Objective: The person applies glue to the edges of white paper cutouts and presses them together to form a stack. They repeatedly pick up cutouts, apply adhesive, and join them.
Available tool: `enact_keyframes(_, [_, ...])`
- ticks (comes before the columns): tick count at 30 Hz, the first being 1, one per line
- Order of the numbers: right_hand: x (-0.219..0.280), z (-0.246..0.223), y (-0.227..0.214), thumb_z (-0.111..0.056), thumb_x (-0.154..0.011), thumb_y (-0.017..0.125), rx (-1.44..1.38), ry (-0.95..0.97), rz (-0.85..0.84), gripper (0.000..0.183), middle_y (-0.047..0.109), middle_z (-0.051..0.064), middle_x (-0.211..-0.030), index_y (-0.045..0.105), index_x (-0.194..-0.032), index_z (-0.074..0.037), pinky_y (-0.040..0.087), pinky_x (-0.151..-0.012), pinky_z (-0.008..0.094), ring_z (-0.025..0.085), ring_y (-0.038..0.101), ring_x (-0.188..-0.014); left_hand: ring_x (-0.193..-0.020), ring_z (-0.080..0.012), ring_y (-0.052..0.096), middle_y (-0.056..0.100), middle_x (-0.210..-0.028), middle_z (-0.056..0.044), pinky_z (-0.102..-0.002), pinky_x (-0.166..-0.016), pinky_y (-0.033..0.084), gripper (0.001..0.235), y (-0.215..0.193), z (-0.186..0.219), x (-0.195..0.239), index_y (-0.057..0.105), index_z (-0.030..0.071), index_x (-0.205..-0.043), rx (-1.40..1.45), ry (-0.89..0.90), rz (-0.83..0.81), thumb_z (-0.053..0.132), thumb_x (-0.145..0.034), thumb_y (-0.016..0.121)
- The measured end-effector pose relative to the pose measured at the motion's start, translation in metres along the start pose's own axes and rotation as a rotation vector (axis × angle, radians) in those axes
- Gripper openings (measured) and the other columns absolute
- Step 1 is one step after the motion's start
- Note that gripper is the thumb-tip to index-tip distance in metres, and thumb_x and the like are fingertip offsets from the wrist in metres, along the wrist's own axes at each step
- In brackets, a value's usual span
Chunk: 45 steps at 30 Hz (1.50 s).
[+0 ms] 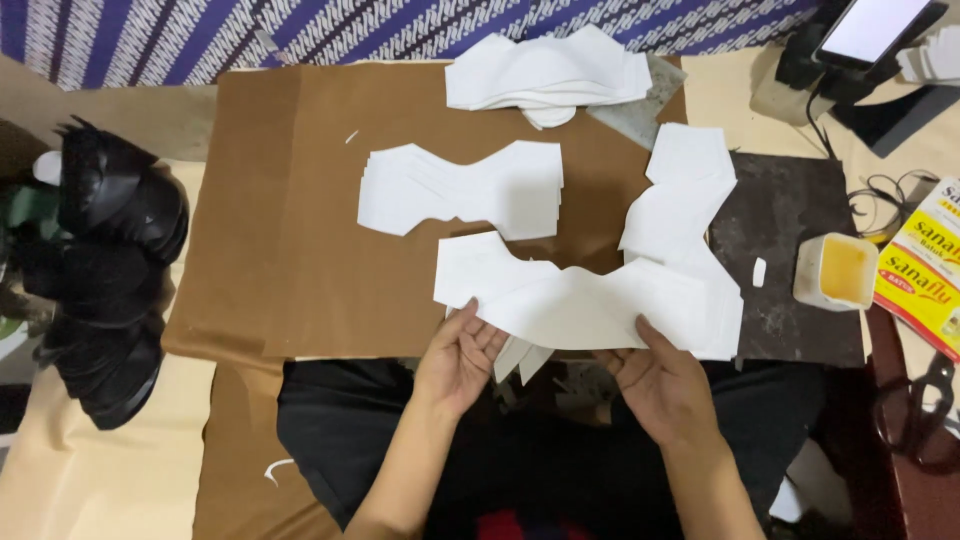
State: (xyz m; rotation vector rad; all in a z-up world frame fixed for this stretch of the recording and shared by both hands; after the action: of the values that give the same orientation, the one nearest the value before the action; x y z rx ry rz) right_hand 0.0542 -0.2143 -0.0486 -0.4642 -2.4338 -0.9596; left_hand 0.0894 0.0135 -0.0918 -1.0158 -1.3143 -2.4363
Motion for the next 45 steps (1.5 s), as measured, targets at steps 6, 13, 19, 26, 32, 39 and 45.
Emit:
enact_keyframes(6, [-0.044,-0.026,0.029,-0.016,-0.099,0.062,0.104,0.064,-0.053,0.02,0.077,0.005,-0.098,0.073,-0.116,-0.011,0.052,-0.098,0.038,0.021,0.071,-0.088,-0.112,-0.0275,0.073,0.076,-0.102,-0.009,-0.046,-0.109,0.052,0.011,-0.014,0.022,-0.061,0.065,0.008,-0.095,-0.003,-0.023,0.002,0.009,-0.09,0.074])
enact_keyframes(13, [-0.148,-0.061,0.074,-0.021,-0.093,0.079,0.368,-0.099,0.115,0.048,0.059,0.009,-0.08,0.057,-0.122,0.011,0.062,-0.078,0.044,0.023,0.066,-0.073,-0.133,-0.0365,0.057,0.061,-0.13,-0.021,-0.049,-0.116,0.047,0.04,0.056,0.083,-0.136,0.052,0.0,-0.132,-0.062,0.002,-0.026,0.016,-0.098,0.065])
enact_keyframes(19, [-0.204,-0.126,0.144,-0.023,-0.1,0.071,0.477,-0.346,0.063,0.033,0.064,0.011,-0.1,0.06,-0.125,-0.003,0.07,-0.085,0.039,0.027,0.076,-0.091,-0.135,-0.0425,0.053,0.048,-0.139,-0.028,-0.049,-0.111,0.049,0.056,0.15,0.14,-0.181,0.032,-0.007,-0.142,-0.136,0.199,-0.163,0.014,-0.101,0.065])
enact_keyframes(26, [-0.305,-0.079,0.062,-0.015,-0.103,0.067,0.38,-0.404,0.066,0.035,0.067,0.019,-0.101,0.056,-0.123,0.011,0.066,-0.097,0.043,0.035,0.076,-0.102,-0.111,-0.0375,0.07,0.062,-0.12,-0.028,-0.043,-0.097,0.06,0.048,0.082,0.129,-0.26,0.047,-0.011,-0.129,-0.488,0.345,-0.046,0.017,-0.097,0.07])
enact_keyframes(32, [-0.189,-0.023,0.037,-0.009,-0.099,0.07,0.873,-0.49,0.054,0.02,0.073,0.017,-0.095,0.068,-0.118,0.0,0.062,-0.073,0.036,0.025,0.072,-0.079,-0.078,-0.0189,0.067,0.072,-0.085,-0.011,-0.031,-0.071,0.057,0.014,0.017,0.085,-0.126,0.073,0.006,-0.102,-0.976,0.651,0.041,0.004,-0.09,0.065])
enact_keyframes(39, [-0.075,0.042,-0.001,-0.044,-0.093,0.075,1.452,-0.293,0.113,0.051,0.067,0.012,-0.12,0.066,-0.132,-0.012,0.053,-0.101,0.047,0.032,0.065,-0.119,-0.105,-0.0281,0.065,0.07,-0.108,-0.006,-0.039,-0.094,0.052,0.024,-0.003,0.012,-0.005,0.076,0.014,-0.111,-1.584,0.91,0.034,0.014,-0.087,0.078])
enact_keyframes(45, [-0.055,0.058,0.016,-0.02,-0.086,0.08,1.525,-0.263,0.082,0.06,0.057,0.02,-0.118,0.052,-0.135,0.002,0.06,-0.092,0.046,0.036,0.066,-0.114,-0.123,-0.0306,0.057,0.067,-0.125,-0.01,-0.04,-0.091,0.042,0.026,-0.009,-0.027,0.013,0.072,0.012,-0.117,-1.823,1.116,-0.016,0.015,-0.091,0.075])
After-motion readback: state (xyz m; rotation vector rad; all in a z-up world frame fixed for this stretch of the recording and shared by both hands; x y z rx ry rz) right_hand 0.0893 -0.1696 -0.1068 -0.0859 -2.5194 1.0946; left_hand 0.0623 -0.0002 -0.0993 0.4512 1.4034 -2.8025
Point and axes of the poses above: each hand's wrist, its own x-axis away from the middle knuckle, its own y-axis out of the palm, z = x × y, the point moved 3 cm from there along -x, towards the middle knuckle
